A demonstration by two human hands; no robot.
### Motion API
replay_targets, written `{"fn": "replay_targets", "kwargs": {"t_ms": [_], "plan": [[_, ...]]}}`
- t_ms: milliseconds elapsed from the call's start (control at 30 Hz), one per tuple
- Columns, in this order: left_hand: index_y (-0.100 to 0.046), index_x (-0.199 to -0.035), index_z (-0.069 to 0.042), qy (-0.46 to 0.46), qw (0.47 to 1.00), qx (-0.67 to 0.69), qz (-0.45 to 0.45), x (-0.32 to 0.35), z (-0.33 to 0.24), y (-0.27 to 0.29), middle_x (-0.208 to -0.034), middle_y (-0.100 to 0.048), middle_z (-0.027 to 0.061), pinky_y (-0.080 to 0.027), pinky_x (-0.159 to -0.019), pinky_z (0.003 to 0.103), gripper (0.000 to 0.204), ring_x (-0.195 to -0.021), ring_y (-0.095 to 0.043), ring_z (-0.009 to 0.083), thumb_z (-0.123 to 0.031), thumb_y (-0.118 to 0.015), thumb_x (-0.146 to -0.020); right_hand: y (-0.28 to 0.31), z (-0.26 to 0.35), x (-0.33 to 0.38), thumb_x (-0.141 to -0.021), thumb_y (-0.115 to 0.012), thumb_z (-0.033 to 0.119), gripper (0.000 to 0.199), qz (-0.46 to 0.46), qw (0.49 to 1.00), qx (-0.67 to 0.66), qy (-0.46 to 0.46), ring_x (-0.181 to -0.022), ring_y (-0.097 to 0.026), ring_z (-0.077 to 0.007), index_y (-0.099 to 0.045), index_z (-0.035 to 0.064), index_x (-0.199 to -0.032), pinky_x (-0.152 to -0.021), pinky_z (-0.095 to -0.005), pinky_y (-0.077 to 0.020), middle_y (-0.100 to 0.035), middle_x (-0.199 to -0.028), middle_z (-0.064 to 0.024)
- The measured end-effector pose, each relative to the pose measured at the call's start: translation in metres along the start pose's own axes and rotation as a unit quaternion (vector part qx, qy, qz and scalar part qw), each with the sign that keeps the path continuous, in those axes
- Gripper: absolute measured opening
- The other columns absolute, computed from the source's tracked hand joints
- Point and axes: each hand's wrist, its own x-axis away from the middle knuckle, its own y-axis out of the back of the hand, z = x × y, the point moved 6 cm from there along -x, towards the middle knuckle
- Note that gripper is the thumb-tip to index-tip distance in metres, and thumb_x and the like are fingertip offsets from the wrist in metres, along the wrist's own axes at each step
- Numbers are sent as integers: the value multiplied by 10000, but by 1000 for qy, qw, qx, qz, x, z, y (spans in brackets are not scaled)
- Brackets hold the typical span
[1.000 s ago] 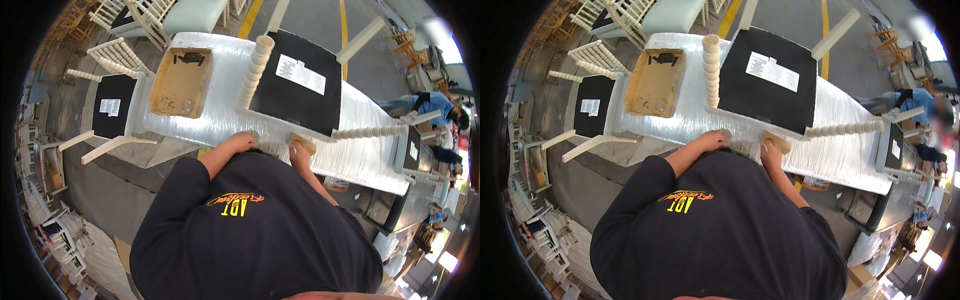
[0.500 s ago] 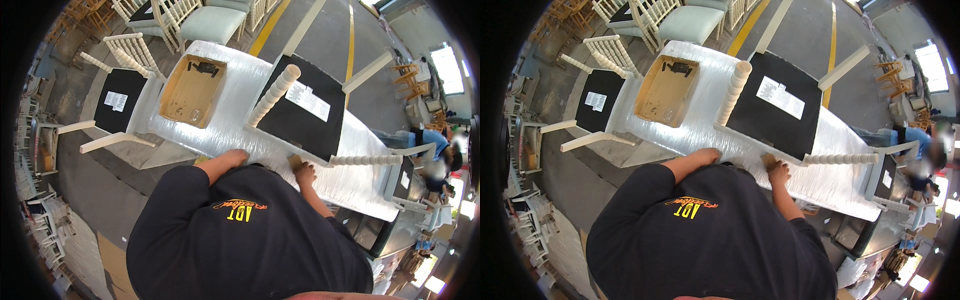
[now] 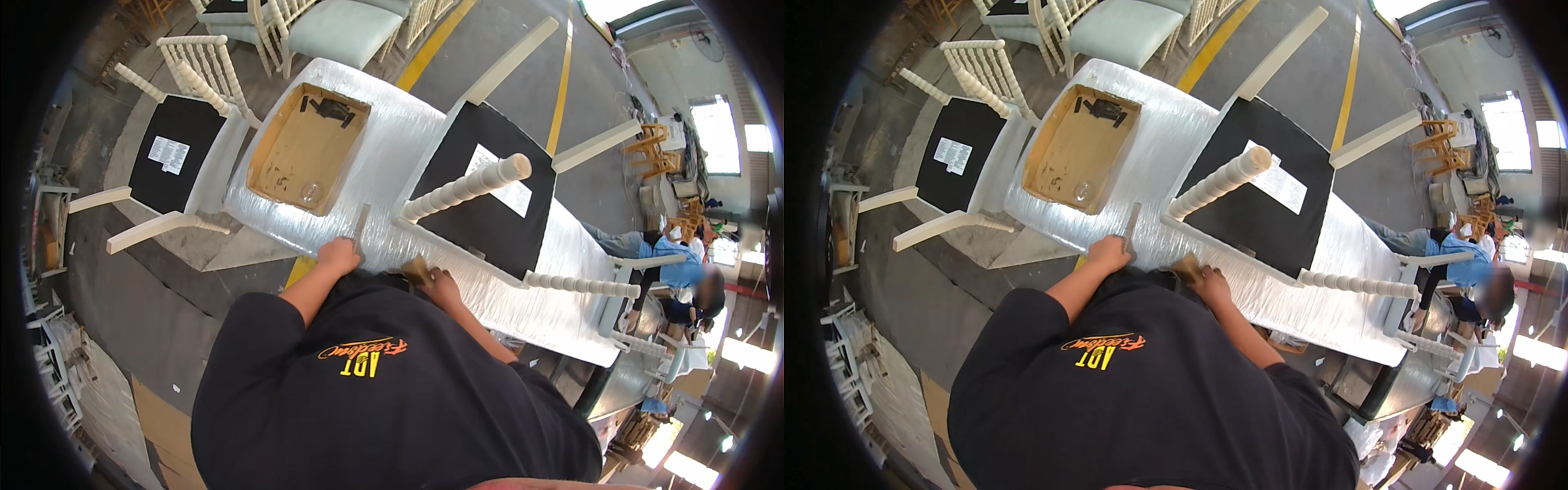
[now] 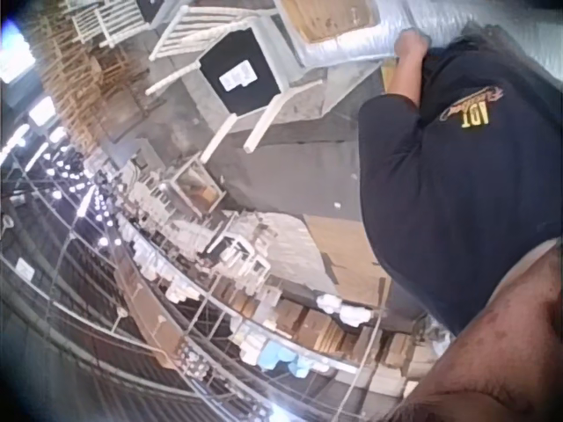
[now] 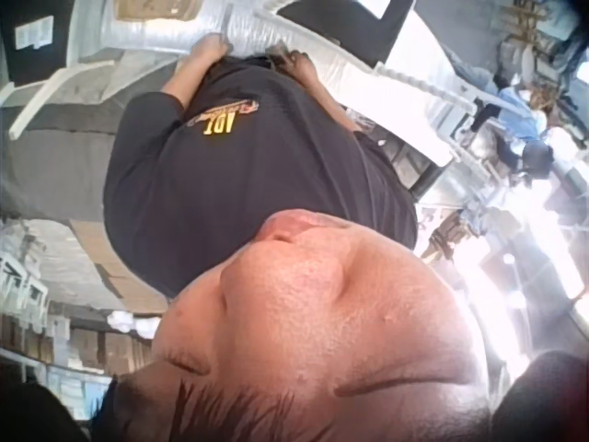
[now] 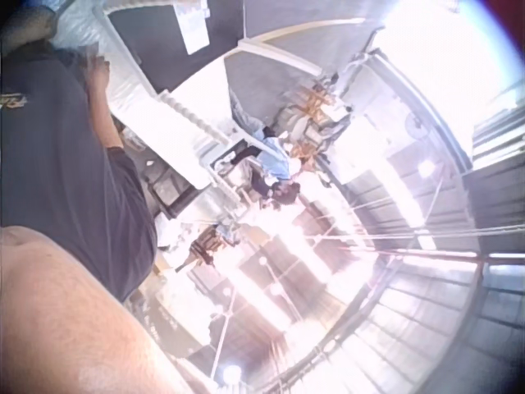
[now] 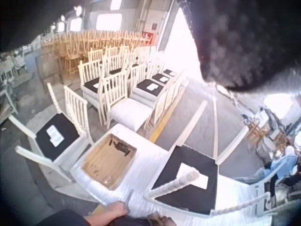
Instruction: The person assembles white chairs by inserting legs into the seat frame and securing them with a hammer and wooden block. The person repeatedly lifts and repositions chairs on a workbench, hammers each leg into place, and moves completed chairs aside.
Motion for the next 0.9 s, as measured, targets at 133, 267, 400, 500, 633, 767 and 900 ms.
{"fn": "replay_targets", "kwargs": {"t_ms": [133,267,400,500,633,767,900], "plan": [[-730,-1111,-71,42,997,47,-49,11,34,3,-1167,-695,186,-561,-923,518,397,-1079,-695,405,-382,-670,-872,-11,74,-47,-819,-799,513,669,46,998,0,53,-1017,-696,-449,-643,-53,-1138,-910,-498,-563,-698,-1071,-296],[-688,-1100,-61,61,992,63,-88,14,61,8,-1177,-661,188,-557,-894,539,388,-1053,-685,420,-388,-666,-892,-29,144,-80,-879,-764,570,733,136,978,-150,-47,-622,-727,-302,-612,-111,-1100,-578,-402,-584,-708,-836,-215],[-645,-1151,-56,30,986,85,-139,12,71,19,-1233,-623,191,-558,-876,538,376,-1064,-672,425,-350,-673,-917,-44,183,-103,-913,-754,532,697,129,983,-130,-5,-549,-706,-252,-610,-125,-1096,-500,-369,-569,-702,-767,-161],[-617,-1178,-61,2,983,95,-159,9,77,27,-1243,-608,196,-555,-875,537,370,-1074,-664,429,-330,-674,-930,-54,186,-101,-964,-713,483,609,188,965,-183,-19,-588,-711,-236,-631,-97,-1132,-509,-372,-582,-697,-786,-142],[-594,-1165,-68,17,984,99,-150,15,78,35,-1222,-612,201,-549,-877,534,353,-1074,-661,429,-324,-674,-937,-59,127,-82,-1002,-669,452,504,244,919,-297,-88,-665,-722,-233,-667,-30,-1147,-540,-359,-600,-692,-865,-135],[-591,-1151,-61,19,998,46,-43,24,76,46,-1260,-631,196,-547,-857,525,334,-1039,-671,423,-290,-698,-932,-26,20,-13,-989,-634,367,402,81,806,-517,-277,-753,-742,-273,-670,-7,-1134,-577,-380,-608,-712,-963,-139],[-556,-1383,-54,-85,959,226,147,17,1,48,-1458,-568,211,-503,-1020,498,571,-1227,-626,393,-274,-767,-900,71,-122,100,-1024,-539,381,341,-446,593,-600,-300,-695,-698,-258,-621,56,-960,-604,-394,-574,-644,-837,-95]]}}
